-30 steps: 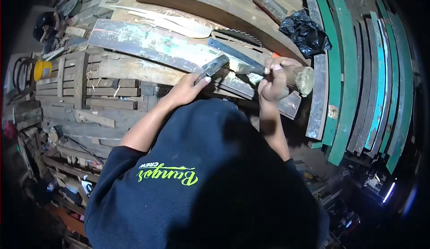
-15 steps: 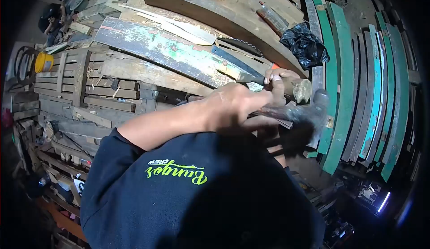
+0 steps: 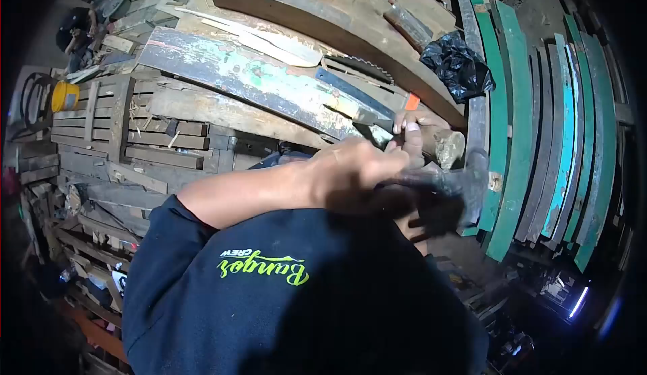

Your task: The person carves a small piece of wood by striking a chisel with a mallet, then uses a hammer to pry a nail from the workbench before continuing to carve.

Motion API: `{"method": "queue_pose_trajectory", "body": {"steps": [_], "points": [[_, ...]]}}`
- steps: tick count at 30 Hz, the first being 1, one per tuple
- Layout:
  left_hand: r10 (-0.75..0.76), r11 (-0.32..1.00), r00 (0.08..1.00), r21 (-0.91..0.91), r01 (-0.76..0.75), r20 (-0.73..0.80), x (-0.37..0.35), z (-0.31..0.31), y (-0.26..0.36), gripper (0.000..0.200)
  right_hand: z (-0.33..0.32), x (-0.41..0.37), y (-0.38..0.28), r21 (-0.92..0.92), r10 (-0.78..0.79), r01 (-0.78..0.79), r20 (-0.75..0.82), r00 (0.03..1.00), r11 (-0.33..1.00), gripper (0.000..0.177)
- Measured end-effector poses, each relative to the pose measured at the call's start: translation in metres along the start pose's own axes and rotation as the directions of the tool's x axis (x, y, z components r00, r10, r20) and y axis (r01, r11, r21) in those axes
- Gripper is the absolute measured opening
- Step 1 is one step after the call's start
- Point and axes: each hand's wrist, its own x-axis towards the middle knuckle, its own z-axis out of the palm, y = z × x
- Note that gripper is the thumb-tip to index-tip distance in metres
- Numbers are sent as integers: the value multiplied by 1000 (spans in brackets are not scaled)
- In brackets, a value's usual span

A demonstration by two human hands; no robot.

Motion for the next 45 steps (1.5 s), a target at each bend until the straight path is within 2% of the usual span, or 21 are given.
{"method": "queue_pose_trajectory", "body": {"steps": [3, 4, 5, 6, 7, 9, 12, 14, 15, 20, 23, 25, 28, 30, 33, 34, 35, 40, 41, 43, 45], "points": [[106, 994, 993, -28, -105, 44, 0, -8, 14, 31, 14, -13, -47, -506, -126, 165, 111, 986, 846, 26], [129, 990, 991, -61, -130, -17, -3, -6, 8, 31, 18, -13, -51, -537, -108, 146, 102, 989, 830, 26], [131, 990, 991, -59, -132, -14, -3, -6, 5, 31, 20, -12, -48, -513, -100, 126, 78, 992, 849, 27], [-1, 997, 999, 79, -1, 33, -3, -8, 2, 31, 5, -9, -9, 63, 71, -69, -32, 997, 996, 27], [-143, 967, 988, 219, 127, 56, -3, -9, 2, 30, 2, -6, 1, 66, 68, -66, -28, 997, 996, 27], [-131, 984, 990, 129, 123, 55, 0, -10, 11, 28, -3, 1, 15, 101, 0, -1, 14, 1000, 995, 27], [121, 991, 992, -56, -119, 31, -5, -6, 19, 28, -8, -1, 26, 147, -71, 59, 78, 994, 987, 27], [-25, 998, 998, 57, 23, 49, -9, -10, 14, 29, -9, -3, 37, 240, -89, 70, 70, 994, 968, 25], [-165, 972, 985, 175, 154, 53, -9, -12, 7, 31, -1, -9, 8, -4, 114, -114, -17, 993, 993, 26], [73, 995, 997, 74, -72, -14, -5, -12, 11, 33, -15, -2, 22, -27, 104, -102, 79, 991, 994, 26], [151, 988, 988, -10, -151, -36, -9, -10, 10, 32, -3, -2, 31, 213, -78, 59, 82, 994, 975, 23], [-159, 976, 987, 148, 159, -14, -10, -12, 1, 31, 6, -7, 3, -142, 81, -85, -30, 996, 986, 21], [-42, 975, 996, 214, 57, -77, -5, -8, -5, 31, 11, 2, -8, -63, 21, -18, 43, 999, 998, 19], [142, 989, 983, 54, -136, -119, -7, -4, 2, 34, 8, 3, -21, -167, 53, -36, 98, 994, 985, 19], [104, 995, 994, -10, -104, -22, -9, -7, 4, 34, 6, 1, -36, -309, 106, -51, 162, 981, 950, 18], [-144, 984, 984, 123, 131, 104, -8, -20, 11, 32, 5, 1, -39, -357, 122, -50, 182, 976, 933, 18], [-139, 984, 985, 126, 126, 103, -8, -16, 6, 32, 5, -2, -6, -101, 71, -67, 41, 997, 993, 27], [-147, 987, 989, -63, 145, -26, -26, -13, -22, 31, -1, 2, 27, 209, 1, -9, 36, 999, 978, 29], [-133, 990, 988, -49, 130, -79, -39, -15, -37, 29, -28, 15, 64, 457, -170, 63, 196, 966, 887, 28], [-259, 964, 952, 15, 264, -161, -62, -19, -65, 25, -5, 8, 32, 161, -55, 53, 7, 998, 986, 18], [-635, 738, 750, 142, 659, -185, -71, -24, -88, 28, -7, 10, 33, 173, -39, 40, -8, 999, 984, 19]]}}
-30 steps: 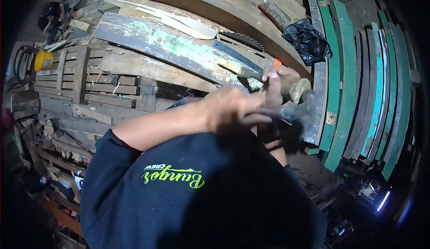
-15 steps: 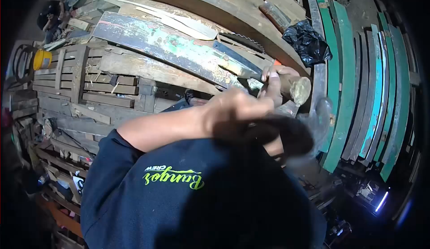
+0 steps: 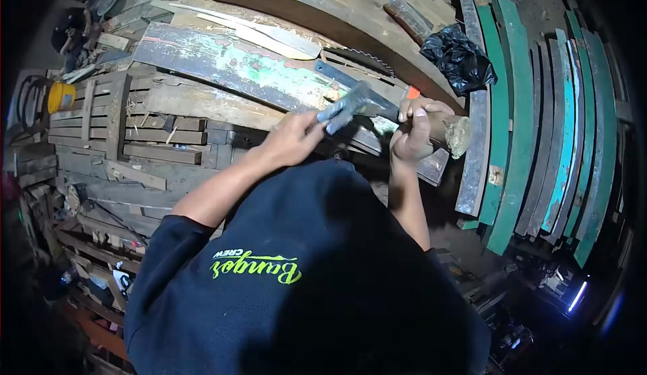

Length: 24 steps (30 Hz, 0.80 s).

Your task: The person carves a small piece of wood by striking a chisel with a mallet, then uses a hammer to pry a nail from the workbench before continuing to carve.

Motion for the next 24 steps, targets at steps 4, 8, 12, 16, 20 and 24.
{"method": "queue_pose_trajectory", "body": {"steps": [4, 8, 12, 16, 20, 24], "points": [[-90, 985, 996, 146, 88, 8, 3, -1, -25, 43, -3, 6, 0, 49, -27, 25, 54, 998, 998, 20], [-96, 977, 992, 198, 79, 78, 2, 6, -37, 44, -14, 17, 5, 111, 2, 1, -26, 1000, 994, 20], [-16, 985, 999, 170, 9, 44, 2, 7, -44, 42, -60, 30, 16, 316, 173, -129, -114, 978, 940, 15], [-54, 992, 994, 120, 43, 96, 6, 3, -40, 38, -93, 29, 31, 451, 360, -182, -349, 865, 874, 13], [-34, 992, 995, 124, 22, 94, 6, 5, -47, 35, -70, 24, 13, 326, 162, -128, -78, 984, 937, 9], [-81, 993, 991, 98, 70, 110, 6, 7, -47, 33, -28, 17, -1, 250, 7, -87, 304, 953, 964, 20]]}}
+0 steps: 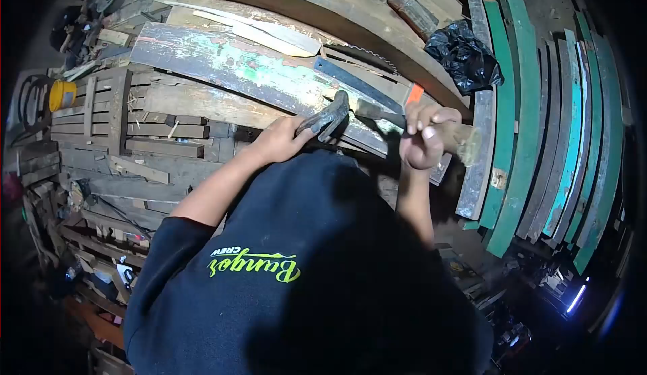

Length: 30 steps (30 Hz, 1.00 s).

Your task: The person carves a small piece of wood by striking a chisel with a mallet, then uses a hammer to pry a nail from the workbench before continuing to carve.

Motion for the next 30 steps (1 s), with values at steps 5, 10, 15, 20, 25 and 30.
{"method": "queue_pose_trajectory", "body": {"steps": [5, 10, 15, 20, 25, 30], "points": [[5, 1000, 1000, 17, -4, -20, -1, 2, 0, 32, -41, 4, 6, 187, 68, -23, -237, 969, 982, 15], [-16, 1000, 1000, 15, 16, -13, 0, 4, -1, 33, -76, -3, 15, 331, 200, -14, -534, 822, 943, 6], [25, 999, 998, 27, -24, -52, 0, 9, -6, 34, -40, 22, -29, 201, -48, 103, -260, 964, 974, 15], [-27, 999, 1000, 27, 27, -9, 0, 5, 1, 34, -11, 36, -37, 125, -136, 149, -107, 985, 981, 20], [-39, 999, 998, 25, 40, -40, 1, 7, -1, 34, -12, 18, 8, 13, -18, 19, -92, 996, 1000, 24], [-24, 999, 1000, 27, 24, -15, 0, 6, -2, 33, 6, 31, -23, 56, -100, 109, -137, 986, 993, 21]]}}
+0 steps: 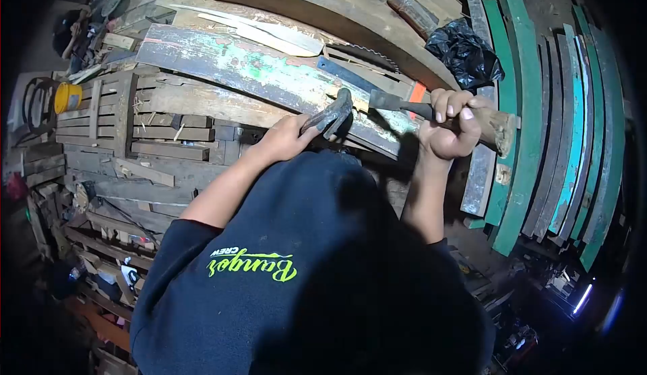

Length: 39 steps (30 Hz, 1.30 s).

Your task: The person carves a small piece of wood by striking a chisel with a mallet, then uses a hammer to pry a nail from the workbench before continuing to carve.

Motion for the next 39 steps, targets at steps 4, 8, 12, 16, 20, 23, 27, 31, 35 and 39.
{"method": "queue_pose_trajectory", "body": {"steps": [4, 8, 12, 16, 20, 23, 27, 31, 35, 39], "points": [[-7, 1000, 1000, 7, 7, 1, -2, -2, 4, 33, 11, -24, 35, -190, 33, -57, -126, 991, 980, 20], [12, 1000, 1000, 19, -12, -19, -1, 0, -1, 34, 18, -21, 30, -150, 34, -55, -138, 990, 987, 23], [-7, 1000, 1000, 29, 7, 18, -2, 0, -2, 35, 29, -9, 14, -1, -6, 6, -144, 990, 1000, 25], [18, 1000, 999, -13, -18, -33, 2, 2, -2, 35, 32, -19, 36, -237, 52, -85, -141, 989, 968, 24], [24, 999, 1000, 29, -24, -14, 0, -2, 3, 35, 28, -16, 32, -245, 54, -96, -173, 983, 965, 22], [0, 999, 1000, 38, 0, -12, -1, -1, 2, 33, 29, -12, 24, -82, 2, -13, -129, 992, 997, 25], [130, 991, 986, -7, -131, -105, 4, 10, -13, 39, 31, -26, 44, -241, 43, -78, -148, 988, 967, 24], [40, 999, 998, 23, -39, -50, -2, 0, 3, 38, 30, -25, 38, -221, 59, -84, -118, 991, 972, 26], [0, 999, 1000, -39, 0, 3, -1, -1, 2, 33, 37, -19, 28, -167, -63, 47, -89, 994, 985, 29], [34, 999, 999, 26, -34, -18, 0, -1, 2, 33, 28, -28, 53, -437, -75, 38, -68, 995, 899, 31]]}}
